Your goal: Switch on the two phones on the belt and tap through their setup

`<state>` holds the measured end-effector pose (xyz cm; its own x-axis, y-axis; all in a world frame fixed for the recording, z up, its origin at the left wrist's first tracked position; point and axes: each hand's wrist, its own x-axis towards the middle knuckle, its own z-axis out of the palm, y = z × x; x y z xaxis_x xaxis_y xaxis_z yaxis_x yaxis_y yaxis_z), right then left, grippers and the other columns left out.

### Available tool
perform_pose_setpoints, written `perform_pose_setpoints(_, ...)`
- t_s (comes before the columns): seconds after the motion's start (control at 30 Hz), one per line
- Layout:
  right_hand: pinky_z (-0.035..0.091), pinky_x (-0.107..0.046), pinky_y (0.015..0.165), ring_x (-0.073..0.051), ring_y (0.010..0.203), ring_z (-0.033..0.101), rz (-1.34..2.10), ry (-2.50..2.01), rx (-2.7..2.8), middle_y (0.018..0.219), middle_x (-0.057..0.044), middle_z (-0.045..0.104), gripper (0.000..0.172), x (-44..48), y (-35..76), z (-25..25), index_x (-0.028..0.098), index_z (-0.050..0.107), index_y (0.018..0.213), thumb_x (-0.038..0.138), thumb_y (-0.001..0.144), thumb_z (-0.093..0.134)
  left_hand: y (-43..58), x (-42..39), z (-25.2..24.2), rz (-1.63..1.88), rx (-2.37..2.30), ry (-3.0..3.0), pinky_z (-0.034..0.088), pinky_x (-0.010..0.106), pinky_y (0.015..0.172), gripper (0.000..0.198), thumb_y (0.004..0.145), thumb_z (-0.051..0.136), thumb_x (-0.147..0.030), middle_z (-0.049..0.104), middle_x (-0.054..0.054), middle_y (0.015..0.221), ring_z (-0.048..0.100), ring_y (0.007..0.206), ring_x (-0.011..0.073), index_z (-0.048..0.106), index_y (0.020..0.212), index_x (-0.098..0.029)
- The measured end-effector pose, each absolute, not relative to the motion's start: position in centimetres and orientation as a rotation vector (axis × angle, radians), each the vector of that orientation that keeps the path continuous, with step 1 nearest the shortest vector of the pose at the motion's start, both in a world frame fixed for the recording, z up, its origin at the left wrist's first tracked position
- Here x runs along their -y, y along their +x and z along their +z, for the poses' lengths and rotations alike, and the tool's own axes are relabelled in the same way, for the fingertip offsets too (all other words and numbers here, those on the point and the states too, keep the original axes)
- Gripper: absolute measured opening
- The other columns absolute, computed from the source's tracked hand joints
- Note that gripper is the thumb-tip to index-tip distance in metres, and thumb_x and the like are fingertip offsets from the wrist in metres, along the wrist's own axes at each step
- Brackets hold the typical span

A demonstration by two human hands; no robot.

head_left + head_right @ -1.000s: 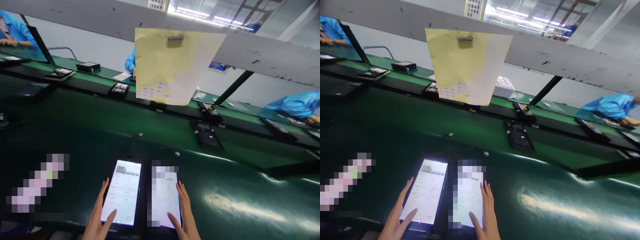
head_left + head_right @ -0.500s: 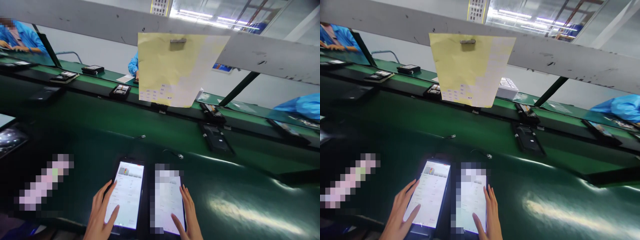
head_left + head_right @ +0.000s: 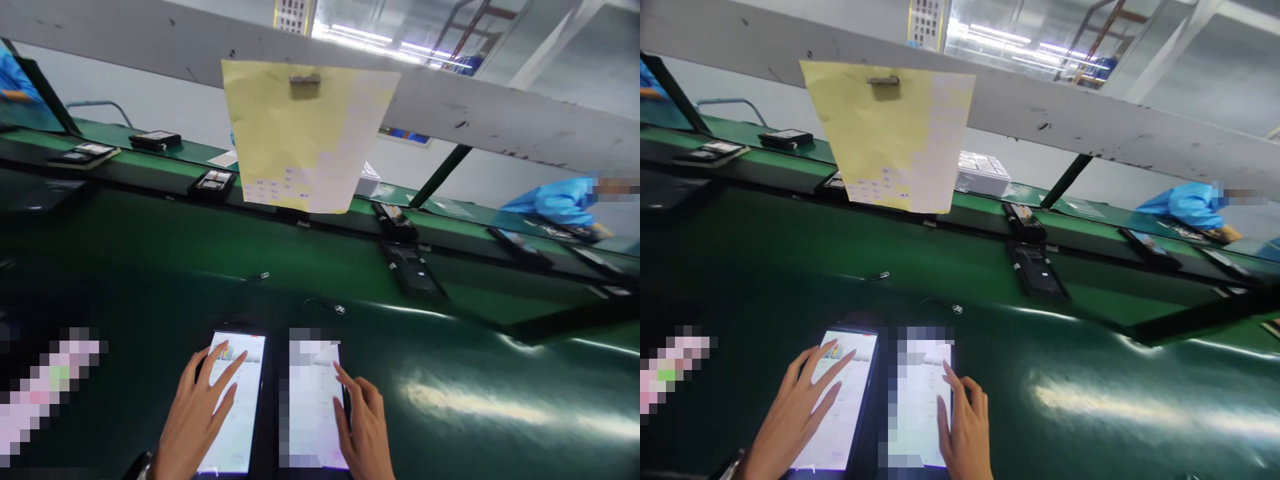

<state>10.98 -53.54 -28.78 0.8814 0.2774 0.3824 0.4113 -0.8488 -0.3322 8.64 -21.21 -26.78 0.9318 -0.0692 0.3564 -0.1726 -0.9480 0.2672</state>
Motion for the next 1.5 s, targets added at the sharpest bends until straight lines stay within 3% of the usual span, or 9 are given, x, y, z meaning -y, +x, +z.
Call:
perform_pose_setpoints(0.1, 0.050, -0.046, 0.081, -0.032, 0.104, 0.056, -0.458, -2.650, 0.631, 0.120, -0.008, 0.071, 0.036, 51.4, 11.5, -27.8, 0.020, 0.045, 0.139, 0.024, 0.104, 0.046, 9.0, 20.5, -27.0, 0.566, 0.259, 2.870, 0.046, 0.055, 0.103, 0.056, 0.100, 0.044, -0.025, 0.048, 0.003, 0.151, 0.043, 0.131, 0.0344, 0.041, 0.153, -0.043)
perform_pose_setpoints(0.27, 0.047, -0.045, 0.090, -0.030, 0.111, 0.055, -0.389, -2.610, 0.838, 0.146, 0.000, 0.059, 0.037, 48.6, 11.7, -26.3, 0.022, 0.048, 0.136, 0.019, 0.100, 0.049, 7.8, 18.0, -27.0, 0.581, 0.024, 2.913, 0.047, 0.068, 0.097, 0.050, 0.101, 0.039, -0.033, 0.053, 0.018, 0.144, 0.045, 0.124, 0.0445, 0.056, 0.146, -0.019)
perform_pose_setpoints(0.5, 0.046, -0.043, 0.085, -0.029, 0.108, 0.052, -0.442, -2.632, 0.668, 0.141, -0.007, 0.062, 0.030, 51.7, 12.0, -27.2, 0.018, 0.046, 0.133, 0.018, 0.103, 0.043, 7.0, 18.8, -26.5, 0.496, 0.027, 2.818, 0.055, 0.064, 0.093, 0.058, 0.102, 0.040, -0.036, 0.050, 0.006, 0.147, 0.046, 0.126, 0.0368, 0.027, 0.157, -0.047)
perform_pose_setpoints(0.73, 0.045, -0.043, 0.084, -0.030, 0.109, 0.050, -0.430, -2.653, 0.599, 0.141, -0.007, 0.062, 0.034, 53.4, 11.7, -28.1, 0.020, 0.045, 0.139, 0.023, 0.105, 0.044, 7.5, 21.4, -26.4, 0.490, 0.172, 2.809, 0.054, 0.050, 0.094, 0.061, 0.102, 0.042, -0.028, 0.049, 0.003, 0.150, 0.045, 0.127, 0.0323, 0.027, 0.158, -0.044)
perform_pose_setpoints(0.87, 0.045, -0.043, 0.085, -0.029, 0.109, 0.050, -0.419, -2.629, 0.637, 0.140, -0.008, 0.062, 0.035, 53.2, 11.7, -27.8, 0.019, 0.046, 0.139, 0.022, 0.104, 0.045, 7.3, 21.6, -26.2, 0.515, 0.198, 2.813, 0.053, 0.050, 0.094, 0.062, 0.102, 0.042, -0.026, 0.048, 0.004, 0.150, 0.044, 0.125, 0.0307, 0.024, 0.159, -0.043)
perform_pose_setpoints(1.1, 0.045, -0.035, 0.080, -0.024, 0.099, 0.052, -0.434, -2.524, 0.841, 0.097, -0.001, 0.072, 0.043, 53.2, 10.3, -26.7, 0.019, 0.052, 0.137, 0.008, 0.097, 0.043, 5.5, 21.7, -26.4, 0.283, 0.027, 2.734, 0.051, 0.049, 0.104, 0.052, 0.106, 0.037, -0.027, 0.040, -0.005, 0.156, 0.036, 0.138, 0.0264, 0.034, 0.152, -0.050)
perform_pose_setpoints(1.5, 0.043, -0.035, 0.080, -0.026, 0.097, 0.053, -0.447, -2.515, 0.861, 0.097, 0.001, 0.074, 0.048, 53.6, 9.9, -28.1, 0.021, 0.051, 0.143, 0.010, 0.096, 0.049, 3.6, 20.3, -27.1, 0.421, 0.131, 2.936, 0.063, 0.042, 0.092, 0.055, 0.102, 0.044, -0.027, 0.047, -0.004, 0.153, 0.039, 0.134, 0.0271, 0.037, 0.154, -0.044)
